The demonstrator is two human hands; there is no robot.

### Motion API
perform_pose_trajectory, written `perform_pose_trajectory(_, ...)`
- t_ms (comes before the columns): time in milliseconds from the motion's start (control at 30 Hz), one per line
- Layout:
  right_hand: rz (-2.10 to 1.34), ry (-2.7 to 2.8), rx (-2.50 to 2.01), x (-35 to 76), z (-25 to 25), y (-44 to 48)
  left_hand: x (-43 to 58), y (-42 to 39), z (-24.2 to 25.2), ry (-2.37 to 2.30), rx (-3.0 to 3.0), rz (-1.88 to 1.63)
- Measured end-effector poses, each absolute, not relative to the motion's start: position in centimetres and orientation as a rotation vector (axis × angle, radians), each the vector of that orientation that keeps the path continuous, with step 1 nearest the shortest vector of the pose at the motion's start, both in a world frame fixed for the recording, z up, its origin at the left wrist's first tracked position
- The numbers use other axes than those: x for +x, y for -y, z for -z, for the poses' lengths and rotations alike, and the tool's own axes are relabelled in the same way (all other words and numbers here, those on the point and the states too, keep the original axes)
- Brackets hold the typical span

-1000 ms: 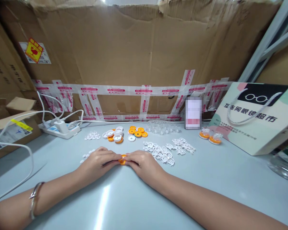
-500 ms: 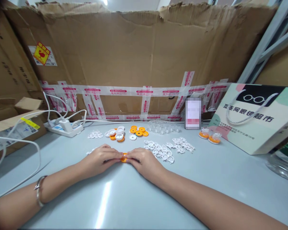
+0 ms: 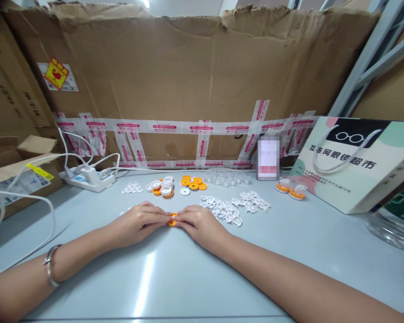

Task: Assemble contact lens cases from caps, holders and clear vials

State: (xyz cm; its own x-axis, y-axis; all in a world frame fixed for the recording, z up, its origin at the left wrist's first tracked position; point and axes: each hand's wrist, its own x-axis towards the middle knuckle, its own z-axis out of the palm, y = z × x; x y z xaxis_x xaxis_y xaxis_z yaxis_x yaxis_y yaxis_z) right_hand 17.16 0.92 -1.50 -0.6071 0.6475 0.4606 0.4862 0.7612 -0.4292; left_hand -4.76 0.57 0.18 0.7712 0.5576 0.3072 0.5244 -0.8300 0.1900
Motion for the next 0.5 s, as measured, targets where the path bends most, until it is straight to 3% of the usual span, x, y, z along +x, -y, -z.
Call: perform_pose_trajectory(500,-0.151,2.425,-0.785,17.09,1.6,-0.3,-4.16,0.44,-0.07,-0.865,3.116,-0.493)
